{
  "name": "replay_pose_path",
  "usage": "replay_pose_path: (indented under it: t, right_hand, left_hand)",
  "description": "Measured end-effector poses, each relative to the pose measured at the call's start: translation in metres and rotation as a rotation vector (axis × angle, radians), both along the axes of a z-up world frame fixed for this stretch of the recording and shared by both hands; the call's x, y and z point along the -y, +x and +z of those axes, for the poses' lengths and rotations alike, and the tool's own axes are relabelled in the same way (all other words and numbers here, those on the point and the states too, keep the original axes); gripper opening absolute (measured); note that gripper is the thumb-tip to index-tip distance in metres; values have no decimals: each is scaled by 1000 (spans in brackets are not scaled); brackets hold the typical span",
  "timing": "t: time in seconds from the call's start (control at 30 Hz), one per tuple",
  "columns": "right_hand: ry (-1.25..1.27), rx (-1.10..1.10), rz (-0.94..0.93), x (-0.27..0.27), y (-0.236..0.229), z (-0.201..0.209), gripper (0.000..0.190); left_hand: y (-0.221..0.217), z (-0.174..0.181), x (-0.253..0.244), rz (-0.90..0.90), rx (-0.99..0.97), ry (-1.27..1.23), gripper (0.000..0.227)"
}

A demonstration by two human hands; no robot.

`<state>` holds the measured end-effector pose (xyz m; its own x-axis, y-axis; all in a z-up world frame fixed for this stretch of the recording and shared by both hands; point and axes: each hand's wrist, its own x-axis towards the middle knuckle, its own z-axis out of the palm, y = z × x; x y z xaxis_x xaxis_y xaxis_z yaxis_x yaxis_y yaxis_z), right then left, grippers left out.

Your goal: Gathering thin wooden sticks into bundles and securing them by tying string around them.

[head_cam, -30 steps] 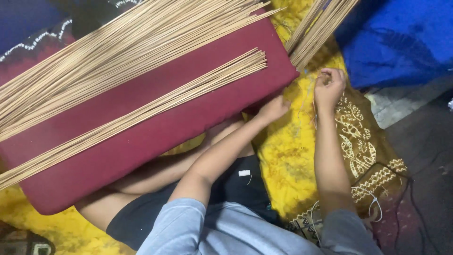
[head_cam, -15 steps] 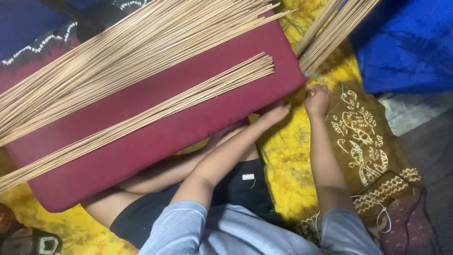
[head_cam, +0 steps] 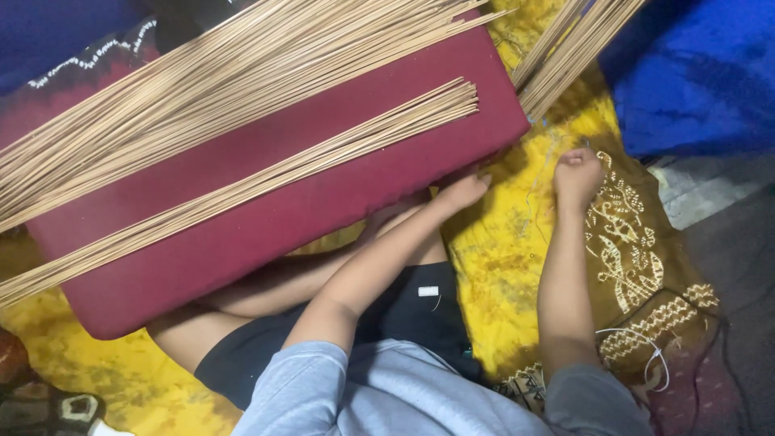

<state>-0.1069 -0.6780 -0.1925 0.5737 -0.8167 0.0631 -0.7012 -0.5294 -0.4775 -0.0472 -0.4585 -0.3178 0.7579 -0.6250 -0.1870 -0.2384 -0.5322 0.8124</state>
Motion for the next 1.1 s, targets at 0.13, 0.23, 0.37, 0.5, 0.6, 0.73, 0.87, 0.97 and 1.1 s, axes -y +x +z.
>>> replay_pose_path:
  t: [0.13,0.23,0.37,0.5,0.6,0.73,0.87,0.97,1.1]
  right_hand:
    - [-78,198,39,7,1,49,17]
    - [102,401,152,-14,11,95,19]
    - [35,646,428,-65,28,149,18]
    - [60,681,495,-130,43,196,13]
    - [4,644,670,-183,50,223,16]
    - [68,606,998,-253,54,261,16]
    - [197,561,1139,-278,57,273,14]
    - [234,538,1176,-280,57,273,13]
    - [283,495,1198,-282,58,273,10]
  left_hand:
    - [5,89,-39,-45,-69,-29,52]
    - [7,188,-75,-98,-224,-124,43]
    - [11,270,-119,-166,-277,-152,37]
    - [10,334,-168,39,-43,-440,16]
    - [14,339,-190,289,726,-410,20]
    - [24,365,-228,222,1041,-122,55]
    - [32,370,-280,81,731,-174,12]
    - [26,381,-323,83,360,-384,11]
    - [31,357,-369,281,-18,-660,33]
